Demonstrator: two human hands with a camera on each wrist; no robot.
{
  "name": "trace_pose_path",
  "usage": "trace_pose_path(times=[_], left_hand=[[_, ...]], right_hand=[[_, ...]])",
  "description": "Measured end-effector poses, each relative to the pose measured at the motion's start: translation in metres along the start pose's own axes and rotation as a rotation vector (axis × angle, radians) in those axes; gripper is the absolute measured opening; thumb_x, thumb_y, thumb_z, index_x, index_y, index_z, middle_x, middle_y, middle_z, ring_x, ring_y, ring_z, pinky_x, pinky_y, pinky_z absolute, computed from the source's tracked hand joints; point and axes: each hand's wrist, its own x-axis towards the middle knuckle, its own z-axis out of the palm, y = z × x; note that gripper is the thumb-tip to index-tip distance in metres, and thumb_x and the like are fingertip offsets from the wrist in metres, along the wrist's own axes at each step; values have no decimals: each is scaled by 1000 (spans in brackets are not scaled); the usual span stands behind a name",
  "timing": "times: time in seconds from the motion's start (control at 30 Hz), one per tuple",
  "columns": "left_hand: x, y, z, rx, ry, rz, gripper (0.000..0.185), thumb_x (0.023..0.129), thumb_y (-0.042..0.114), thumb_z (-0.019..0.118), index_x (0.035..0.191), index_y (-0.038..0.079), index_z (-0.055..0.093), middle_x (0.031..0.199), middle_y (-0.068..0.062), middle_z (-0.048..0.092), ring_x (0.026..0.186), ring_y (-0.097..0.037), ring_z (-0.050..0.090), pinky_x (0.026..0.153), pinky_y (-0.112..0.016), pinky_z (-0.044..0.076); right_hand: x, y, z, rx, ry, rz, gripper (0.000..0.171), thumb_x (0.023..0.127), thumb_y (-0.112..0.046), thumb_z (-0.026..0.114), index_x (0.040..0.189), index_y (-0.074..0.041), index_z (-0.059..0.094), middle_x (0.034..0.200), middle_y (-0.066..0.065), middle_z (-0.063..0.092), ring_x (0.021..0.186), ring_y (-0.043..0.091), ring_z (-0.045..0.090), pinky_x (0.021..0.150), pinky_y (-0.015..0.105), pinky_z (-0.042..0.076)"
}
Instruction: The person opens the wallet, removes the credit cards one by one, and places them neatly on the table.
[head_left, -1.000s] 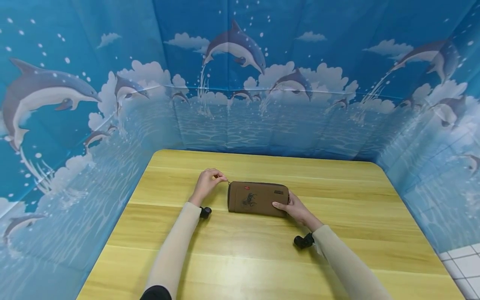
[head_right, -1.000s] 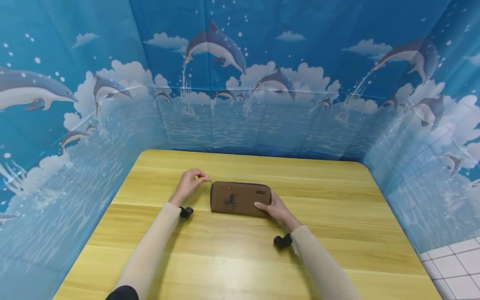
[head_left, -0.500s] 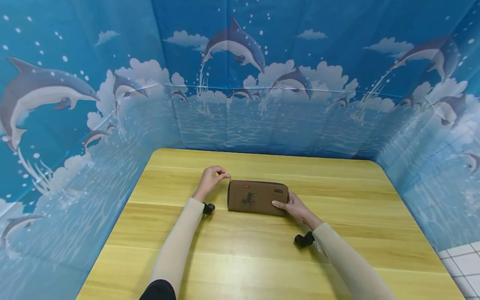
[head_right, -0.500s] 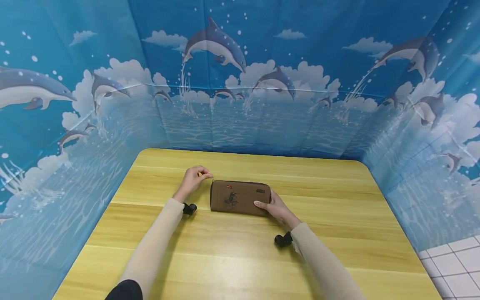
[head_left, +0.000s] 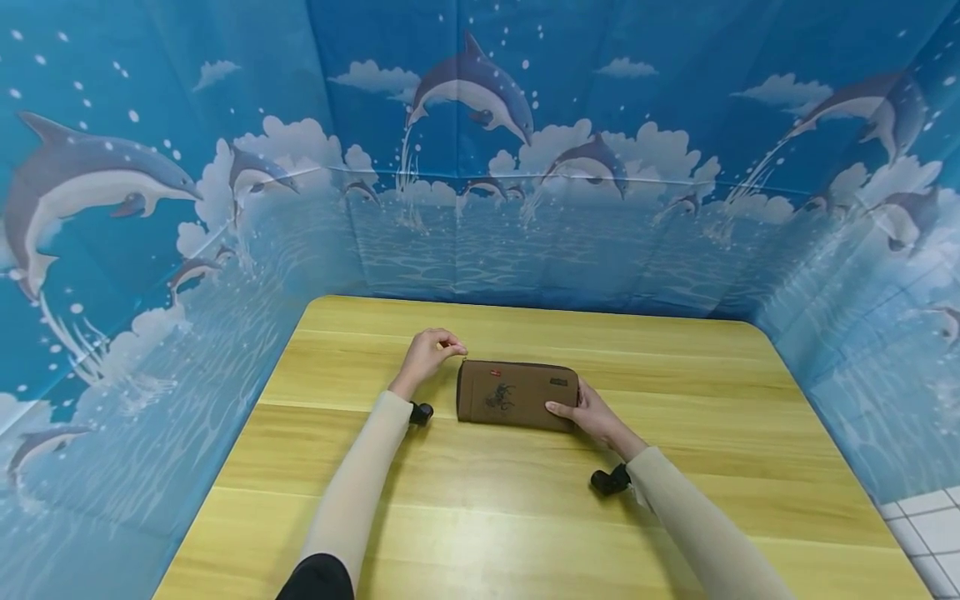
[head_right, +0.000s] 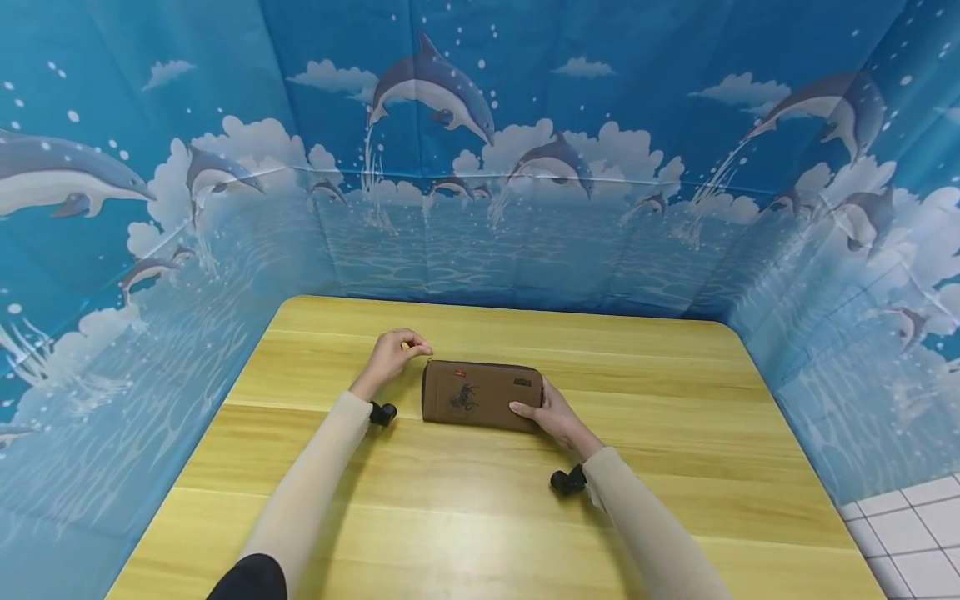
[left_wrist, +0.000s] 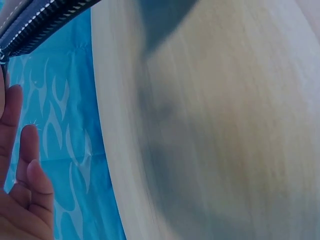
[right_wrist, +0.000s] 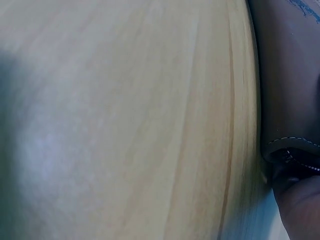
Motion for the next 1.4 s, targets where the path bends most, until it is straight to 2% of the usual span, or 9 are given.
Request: trace_pose_path(times=[0.4, 0.6, 0.73, 0.93, 1.03, 1.23, 1.33, 1.4], left_hand=[[2, 2, 1, 9, -15, 2, 10, 86, 25, 69, 80, 19, 74, 81, 9, 65, 81, -15, 51, 75, -35, 41], [4, 5, 1, 11, -19, 13, 10, 87, 18, 69, 79, 20, 75, 79, 10, 65, 80, -15, 51, 76, -37, 41], [5, 6, 1, 6, -20, 26, 11, 87, 15, 70, 78, 19, 75, 79, 10, 66, 79, -15, 51, 77, -37, 40], [5, 8, 1, 36, -26, 29, 11, 87, 18, 70, 78, 20, 75, 81, 10, 66, 80, -14, 51, 75, -35, 40], [5, 9, 2, 53, -32, 26, 11, 88, 19, 69, 79, 20, 75, 82, 10, 66, 80, -13, 50, 73, -35, 40], [7, 16, 3, 73, -41, 22, 9, 87, 20, 70, 79, 20, 75, 81, 10, 66, 79, -14, 50, 71, -35, 40], [8, 18, 3, 81, -52, 26, 7, 86, 21, 71, 79, 20, 74, 79, 10, 65, 80, -14, 50, 72, -36, 41], [9, 19, 4, 94, -55, 33, 8, 85, 25, 71, 79, 20, 74, 78, 11, 65, 80, -12, 51, 81, -35, 42]], right_hand=[[3, 4, 1, -20, 16, -10, 74, 90, -22, 67, 147, -3, 23, 131, 21, 47, 124, 37, 41, 100, 51, 34], [15, 26, 0, 1, 28, -14, 81, 87, -31, 71, 148, -8, 24, 131, 18, 47, 123, 35, 43, 100, 51, 33], [17, 29, 0, -26, 40, -20, 83, 84, -38, 72, 148, -10, 25, 130, 16, 49, 123, 33, 43, 100, 50, 34], [16, 29, 0, -32, 52, -12, 87, 83, -40, 72, 149, -11, 23, 131, 17, 48, 125, 34, 41, 101, 51, 32], [16, 30, 0, -28, 47, -9, 86, 84, -40, 72, 149, -11, 23, 131, 16, 49, 124, 33, 42, 101, 50, 33], [14, 24, 0, -25, 27, -24, 69, 88, -29, 70, 142, -8, 33, 124, 14, 53, 114, 30, 49, 96, 49, 36], [7, 12, 0, -25, 22, -29, 66, 89, -24, 69, 141, -5, 33, 123, 15, 53, 113, 31, 50, 95, 49, 37], [3, 4, 1, -33, 17, -30, 66, 90, -22, 68, 142, -4, 31, 123, 16, 53, 113, 32, 50, 95, 49, 37]])
